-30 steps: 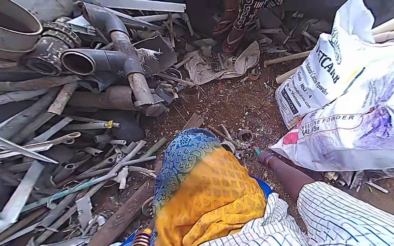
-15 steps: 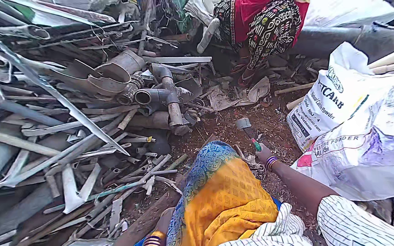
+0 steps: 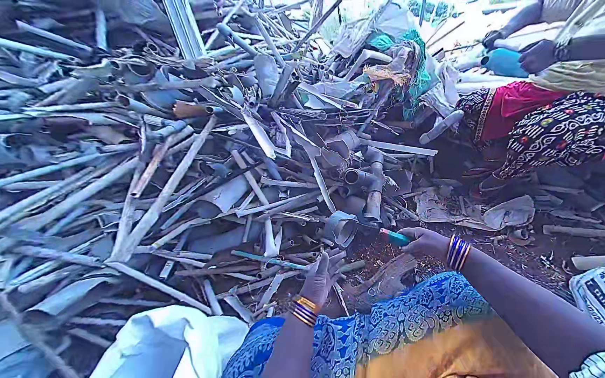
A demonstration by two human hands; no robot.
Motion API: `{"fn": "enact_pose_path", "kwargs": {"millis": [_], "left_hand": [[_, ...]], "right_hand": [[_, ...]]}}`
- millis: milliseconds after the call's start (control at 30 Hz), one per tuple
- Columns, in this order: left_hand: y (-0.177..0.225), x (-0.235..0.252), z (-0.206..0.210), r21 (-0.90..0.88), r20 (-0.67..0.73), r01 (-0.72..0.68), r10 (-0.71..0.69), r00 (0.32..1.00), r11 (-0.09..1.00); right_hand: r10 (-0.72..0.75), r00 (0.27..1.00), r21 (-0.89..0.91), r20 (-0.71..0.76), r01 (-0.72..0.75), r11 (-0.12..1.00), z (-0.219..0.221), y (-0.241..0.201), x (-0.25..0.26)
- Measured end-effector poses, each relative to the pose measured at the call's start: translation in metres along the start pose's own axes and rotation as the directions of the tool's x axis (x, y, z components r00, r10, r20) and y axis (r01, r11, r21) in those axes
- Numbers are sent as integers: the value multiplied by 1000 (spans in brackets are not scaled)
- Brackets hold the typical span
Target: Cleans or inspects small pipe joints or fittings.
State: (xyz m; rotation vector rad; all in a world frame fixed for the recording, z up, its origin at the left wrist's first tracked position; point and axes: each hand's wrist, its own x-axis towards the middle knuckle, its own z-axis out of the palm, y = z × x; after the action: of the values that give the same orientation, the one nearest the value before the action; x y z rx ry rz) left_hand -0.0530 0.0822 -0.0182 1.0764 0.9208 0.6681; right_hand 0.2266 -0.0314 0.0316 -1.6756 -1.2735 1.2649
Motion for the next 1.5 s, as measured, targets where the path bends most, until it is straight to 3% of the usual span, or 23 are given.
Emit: {"fn": "enact_pose_path", "kwargs": {"millis": [133,233,333,467,567,867,933,1000,1067,1133,1300,1433,1500], "left_hand": [[-2,21,0,-418,-192,-49,-35,981,907],[-7,39,-19,-485,-319,-111,-57,946,867],[-15,48,-34,-436,-383,-94,-90,919,895],[-18,50,-43,-410,-308,15,-154,939,912],[-13,47,-44,-417,-227,39,-146,963,908],[-25,45,-34,-393,-159,92,-166,973,915],[-27,50,-34,-399,-195,85,-175,965,913],[-25,53,-32,-407,-287,81,-212,934,910],[-23,58,-35,-411,-404,71,-251,880,909],[-22,63,-46,-402,-503,52,-268,822,914],[-18,63,-67,-339,-652,59,-280,704,939],[-19,61,-66,-319,-633,107,-296,715,942],[-16,60,-65,-350,-619,95,-306,723,932]], "right_hand": [[2,985,209,172,-38,977,47,-5,29],[2,965,276,261,-76,958,71,4,49],[38,962,235,271,-104,966,91,10,60],[50,945,181,325,-114,977,97,11,75],[4,928,189,372,-80,979,93,11,84],[-25,900,184,435,-61,981,90,9,97],[-21,921,111,388,-24,993,90,5,98],[-35,950,-168,309,91,982,90,1,101],[44,961,-502,273,104,858,92,-10,103],[110,960,-664,257,93,742,96,-13,105],[-12,908,-466,419,227,855,87,-3,103],[25,959,-555,281,141,820,83,-1,108],[35,940,-504,338,150,851,84,-3,106]]}}
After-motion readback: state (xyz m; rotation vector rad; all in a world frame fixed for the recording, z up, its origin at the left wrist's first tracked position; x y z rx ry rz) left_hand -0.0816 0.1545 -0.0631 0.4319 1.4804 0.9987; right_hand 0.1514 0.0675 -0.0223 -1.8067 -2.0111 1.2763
